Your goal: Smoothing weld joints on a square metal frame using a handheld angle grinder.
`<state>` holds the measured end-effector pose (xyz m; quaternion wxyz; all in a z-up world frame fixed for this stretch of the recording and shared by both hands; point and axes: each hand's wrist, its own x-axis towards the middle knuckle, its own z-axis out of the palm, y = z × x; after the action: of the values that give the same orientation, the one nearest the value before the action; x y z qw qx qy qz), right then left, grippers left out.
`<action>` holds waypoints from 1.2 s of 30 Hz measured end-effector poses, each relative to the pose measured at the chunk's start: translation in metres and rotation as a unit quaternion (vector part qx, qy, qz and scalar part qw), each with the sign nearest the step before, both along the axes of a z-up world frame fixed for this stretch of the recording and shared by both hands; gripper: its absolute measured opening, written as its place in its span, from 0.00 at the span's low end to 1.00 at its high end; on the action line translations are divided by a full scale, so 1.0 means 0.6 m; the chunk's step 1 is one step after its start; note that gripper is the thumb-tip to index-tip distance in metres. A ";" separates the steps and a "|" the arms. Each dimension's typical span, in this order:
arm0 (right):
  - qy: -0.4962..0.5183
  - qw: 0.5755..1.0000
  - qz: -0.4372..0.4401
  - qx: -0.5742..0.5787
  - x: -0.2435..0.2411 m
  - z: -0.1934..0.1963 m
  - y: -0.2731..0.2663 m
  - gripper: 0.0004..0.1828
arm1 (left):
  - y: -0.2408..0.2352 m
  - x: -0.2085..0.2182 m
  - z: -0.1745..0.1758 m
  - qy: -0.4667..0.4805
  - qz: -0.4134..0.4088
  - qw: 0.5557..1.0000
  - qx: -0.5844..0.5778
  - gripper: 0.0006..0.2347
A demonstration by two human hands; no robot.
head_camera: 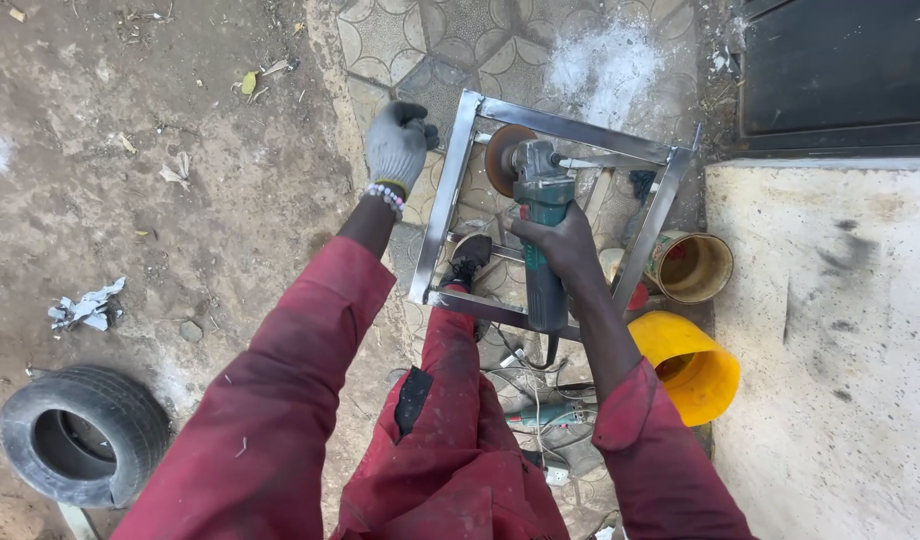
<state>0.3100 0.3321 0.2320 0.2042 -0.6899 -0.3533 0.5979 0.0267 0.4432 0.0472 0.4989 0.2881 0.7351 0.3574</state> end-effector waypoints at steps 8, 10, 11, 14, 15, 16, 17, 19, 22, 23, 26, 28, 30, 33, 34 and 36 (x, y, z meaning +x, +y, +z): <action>-0.004 0.997 -0.052 -0.064 0.005 -0.031 -0.050 0.43 | 0.072 0.049 0.012 0.060 -0.031 0.995 -0.073 0.20; 0.000 0.996 -0.061 -0.067 0.004 -0.023 -0.063 0.40 | 0.072 0.053 -0.013 0.034 -0.006 0.998 -0.054 0.24; 0.002 0.994 -0.075 -0.074 0.004 -0.020 -0.069 0.41 | 0.071 0.054 -0.018 0.073 -0.041 0.997 -0.003 0.20; 0.000 0.992 -0.093 -0.088 0.008 -0.021 -0.085 0.43 | 0.074 0.057 -0.033 0.088 -0.068 0.992 0.056 0.17; -0.005 0.991 -0.097 -0.092 0.010 -0.023 -0.090 0.43 | 0.078 0.059 -0.038 0.064 -0.061 0.994 0.064 0.16; -0.005 0.991 -0.099 -0.093 0.010 -0.016 -0.090 0.43 | 0.081 0.056 -0.034 0.064 -0.062 0.994 0.064 0.16; -0.012 0.991 -0.094 -0.096 0.010 -0.009 -0.090 0.41 | 0.084 0.054 -0.030 0.054 -0.074 0.995 0.029 0.15; -0.020 0.991 -0.090 -0.100 0.014 -0.007 -0.092 0.39 | 0.086 0.051 -0.022 0.043 -0.087 0.995 -0.006 0.13; -0.025 0.992 -0.075 -0.095 0.021 -0.014 -0.095 0.42 | 0.085 0.050 -0.011 0.045 -0.089 0.995 -0.004 0.16; -0.015 0.992 -0.080 -0.094 0.022 -0.013 -0.093 0.41 | 0.084 0.050 -0.009 0.080 -0.099 0.992 0.010 0.13; -0.009 0.992 -0.084 -0.097 0.025 -0.012 -0.091 0.41 | 0.085 0.055 -0.011 0.111 -0.110 0.988 0.002 0.09; -0.011 0.991 -0.081 -0.101 0.027 -0.011 -0.091 0.43 | 0.088 0.055 -0.028 0.108 -0.110 0.988 -0.018 0.08; -0.024 0.992 -0.080 -0.095 0.030 -0.011 -0.092 0.41 | 0.090 0.051 -0.059 0.143 -0.148 0.978 0.021 0.09; -0.025 0.993 -0.081 -0.085 0.036 -0.025 -0.097 0.40 | 0.090 0.044 -0.082 0.130 -0.147 0.980 0.038 0.12; -0.025 0.993 -0.081 -0.085 0.035 -0.025 -0.098 0.40 | 0.092 0.048 -0.064 0.130 -0.148 0.980 0.038 0.12; -0.027 0.991 -0.088 -0.094 0.035 -0.024 -0.101 0.40 | 0.094 0.057 -0.028 0.171 -0.187 0.967 -0.021 0.11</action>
<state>0.3308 0.2717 0.2173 0.1805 -0.7503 -0.2393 0.5892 0.0608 0.4995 0.0302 0.4294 0.4671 0.7498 0.1875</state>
